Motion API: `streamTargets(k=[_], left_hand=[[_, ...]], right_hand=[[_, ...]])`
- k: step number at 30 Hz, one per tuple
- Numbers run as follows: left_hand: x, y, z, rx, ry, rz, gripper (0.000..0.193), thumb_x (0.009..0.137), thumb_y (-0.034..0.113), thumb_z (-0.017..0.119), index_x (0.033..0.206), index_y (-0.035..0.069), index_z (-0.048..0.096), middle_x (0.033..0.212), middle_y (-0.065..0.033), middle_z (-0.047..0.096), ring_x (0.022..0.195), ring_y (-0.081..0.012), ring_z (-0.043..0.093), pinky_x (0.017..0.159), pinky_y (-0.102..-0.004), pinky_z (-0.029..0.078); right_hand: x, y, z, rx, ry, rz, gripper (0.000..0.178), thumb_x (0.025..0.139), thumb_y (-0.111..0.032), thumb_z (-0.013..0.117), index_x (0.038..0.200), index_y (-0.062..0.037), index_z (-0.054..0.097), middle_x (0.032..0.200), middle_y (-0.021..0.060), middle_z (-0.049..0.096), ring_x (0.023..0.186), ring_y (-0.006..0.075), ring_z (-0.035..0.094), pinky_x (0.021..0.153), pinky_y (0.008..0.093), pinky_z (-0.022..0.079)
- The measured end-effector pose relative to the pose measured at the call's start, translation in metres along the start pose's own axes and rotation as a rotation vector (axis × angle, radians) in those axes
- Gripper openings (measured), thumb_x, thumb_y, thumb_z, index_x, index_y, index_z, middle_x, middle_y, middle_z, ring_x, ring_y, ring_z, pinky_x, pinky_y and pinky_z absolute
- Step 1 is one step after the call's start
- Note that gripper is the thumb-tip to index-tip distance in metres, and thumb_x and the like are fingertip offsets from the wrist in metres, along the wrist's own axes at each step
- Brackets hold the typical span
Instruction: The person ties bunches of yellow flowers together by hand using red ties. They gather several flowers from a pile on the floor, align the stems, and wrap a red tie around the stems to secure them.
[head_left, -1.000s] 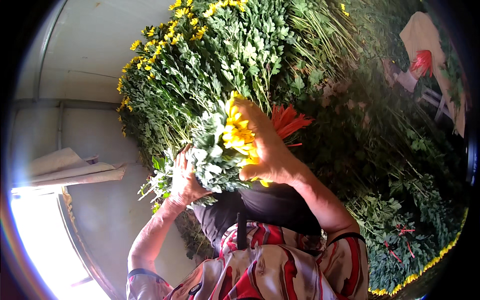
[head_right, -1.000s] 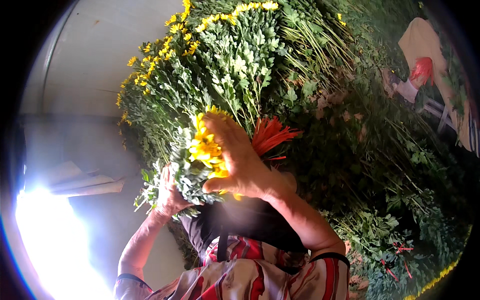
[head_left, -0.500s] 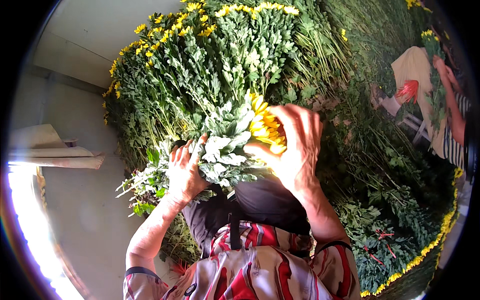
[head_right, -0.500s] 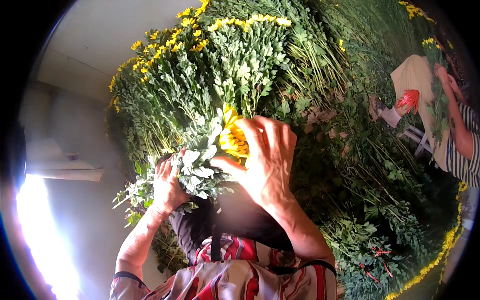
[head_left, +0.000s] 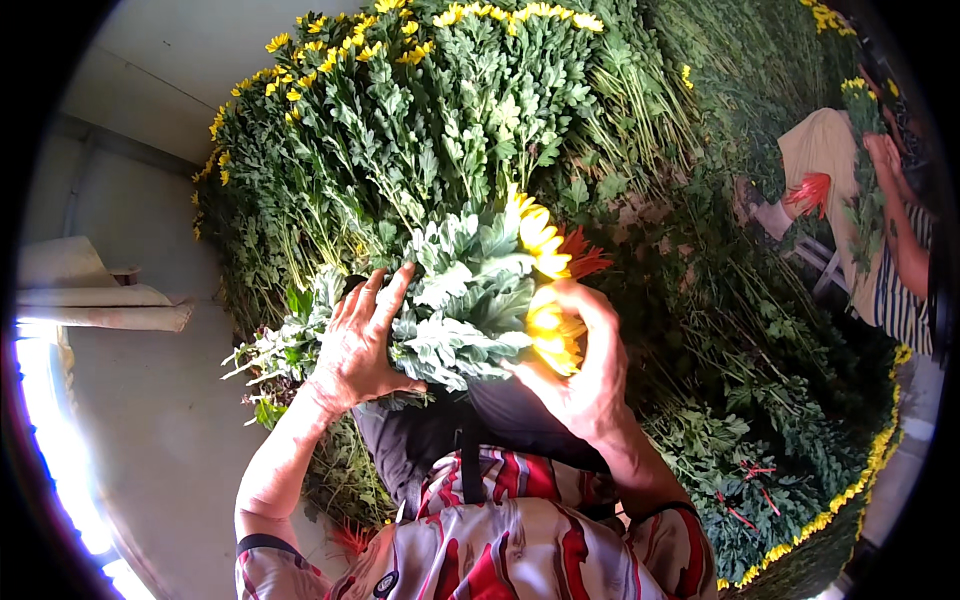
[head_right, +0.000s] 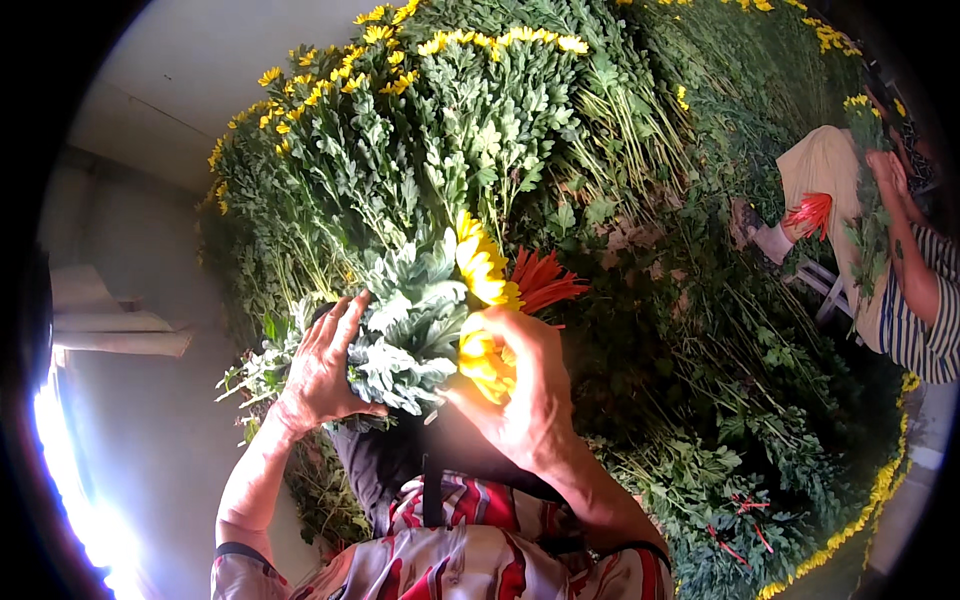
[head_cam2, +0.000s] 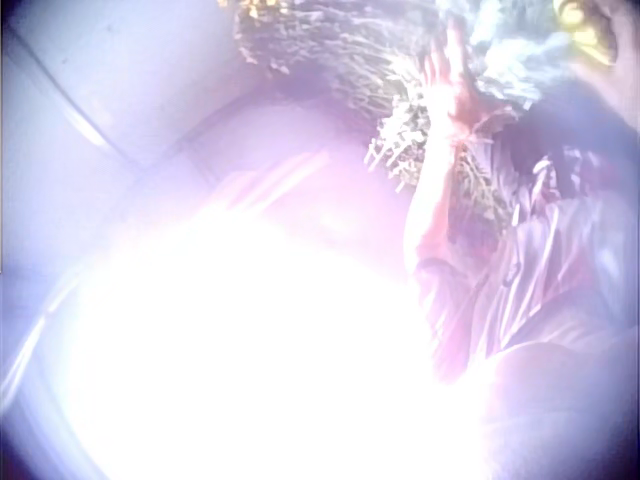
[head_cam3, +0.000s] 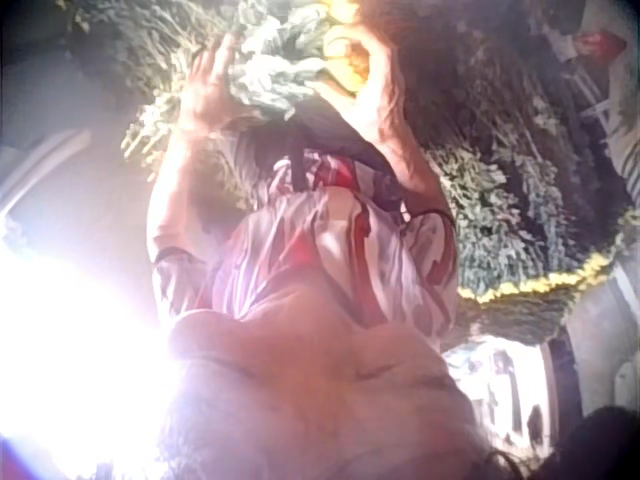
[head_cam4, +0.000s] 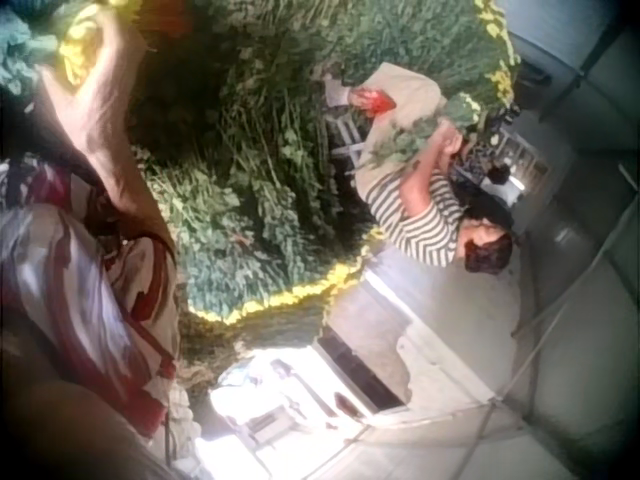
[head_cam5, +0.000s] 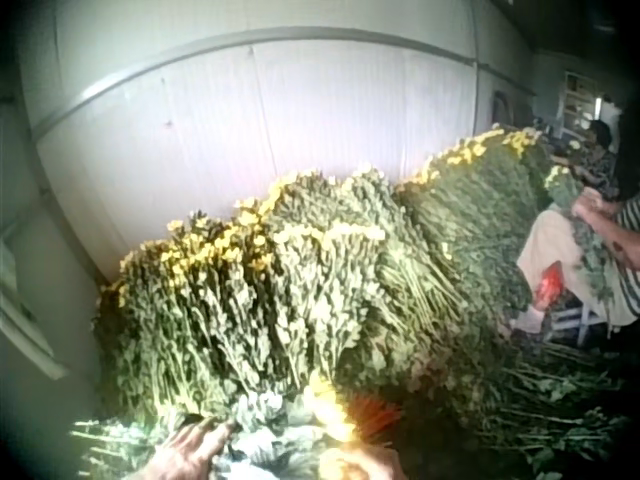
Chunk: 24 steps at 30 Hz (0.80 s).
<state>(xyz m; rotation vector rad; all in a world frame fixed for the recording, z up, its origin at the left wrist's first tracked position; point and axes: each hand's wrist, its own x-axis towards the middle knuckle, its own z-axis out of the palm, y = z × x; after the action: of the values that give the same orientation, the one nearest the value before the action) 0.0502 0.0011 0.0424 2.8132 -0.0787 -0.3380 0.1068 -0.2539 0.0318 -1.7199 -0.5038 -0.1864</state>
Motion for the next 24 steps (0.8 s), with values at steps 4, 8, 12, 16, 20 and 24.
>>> streamTargets(k=[4, 8, 12, 16, 20, 24], left_hand=[[0.001, -0.005, -0.001, -0.073, 0.041, 0.055, 0.14, 0.039, 0.039, 0.094, 0.153, 0.017, 0.014, 0.141, -0.0288, 0.036, 0.129, -0.0458, 0.039, 0.108, -0.0521, 0.032], [0.0, -0.007, -0.002, -0.064, 0.002, 0.066, 0.138, 0.039, 0.039, 0.094, 0.152, 0.015, 0.017, 0.142, -0.0291, 0.036, 0.132, -0.0444, 0.037, 0.109, -0.0526, 0.03], [-0.004, -0.006, 0.002, 0.097, 0.021, 0.106, 0.141, 0.034, 0.05, 0.091, 0.151, 0.011, 0.022, 0.147, -0.0273, 0.029, 0.131, -0.046, 0.035, 0.108, -0.0538, 0.029], [-0.006, -0.007, 0.03, 0.168, 0.113, 0.026, 0.128, 0.04, 0.033, 0.092, 0.15, 0.024, 0.026, 0.14, -0.0272, 0.036, 0.122, -0.043, 0.043, 0.102, -0.0511, 0.036], [-0.008, -0.017, 0.045, 0.268, 0.145, 0.03, 0.105, 0.059, 0.016, 0.081, 0.15, 0.026, 0.028, 0.134, -0.0263, 0.043, 0.113, -0.0381, 0.05, 0.096, -0.0454, 0.043], [-0.014, -0.022, 0.065, 0.219, 0.1, -0.023, 0.083, 0.075, 0.027, 0.069, 0.148, 0.015, 0.031, 0.134, -0.0241, 0.046, 0.112, -0.0368, 0.052, 0.098, -0.0468, 0.042]], right_hand=[[0.003, 0.016, -0.01, -0.144, -0.128, -0.186, 0.045, 0.066, 0.0, 0.073, 0.108, -0.0048, 0.059, 0.1, 0.0115, 0.059, 0.092, 0.0318, 0.058, 0.085, 0.0393, 0.047], [-0.003, 0.032, 0.002, 0.107, -0.006, -0.024, 0.037, 0.071, 0.009, 0.064, 0.105, -0.0021, 0.058, 0.1, 0.0113, 0.055, 0.087, 0.0212, 0.057, 0.076, 0.0297, 0.047], [-0.001, 0.052, 0.009, 0.262, 0.099, 0.047, 0.033, 0.08, 0.01, 0.057, 0.111, -0.0014, 0.053, 0.105, 0.0063, 0.051, 0.088, 0.0125, 0.052, 0.079, 0.0248, 0.045], [0.0, 0.055, 0.014, 0.444, 0.142, 0.337, 0.04, 0.078, 0.009, 0.061, 0.116, -0.002, 0.053, 0.109, 0.0068, 0.053, 0.097, 0.0166, 0.057, 0.085, 0.0283, 0.047], [0.027, -0.015, 0.001, -0.219, -0.083, -0.473, 0.063, 0.074, -0.038, 0.075, 0.124, -0.0086, 0.052, 0.118, 0.01, 0.055, 0.106, 0.0272, 0.055, 0.095, 0.0518, 0.04], [0.024, -0.032, 0.069, -0.264, -0.356, -0.67, 0.087, 0.066, -0.059, 0.074, 0.135, -0.013, 0.046, 0.129, 0.0117, 0.054, 0.125, 0.0299, 0.045, 0.109, 0.0621, 0.023]])
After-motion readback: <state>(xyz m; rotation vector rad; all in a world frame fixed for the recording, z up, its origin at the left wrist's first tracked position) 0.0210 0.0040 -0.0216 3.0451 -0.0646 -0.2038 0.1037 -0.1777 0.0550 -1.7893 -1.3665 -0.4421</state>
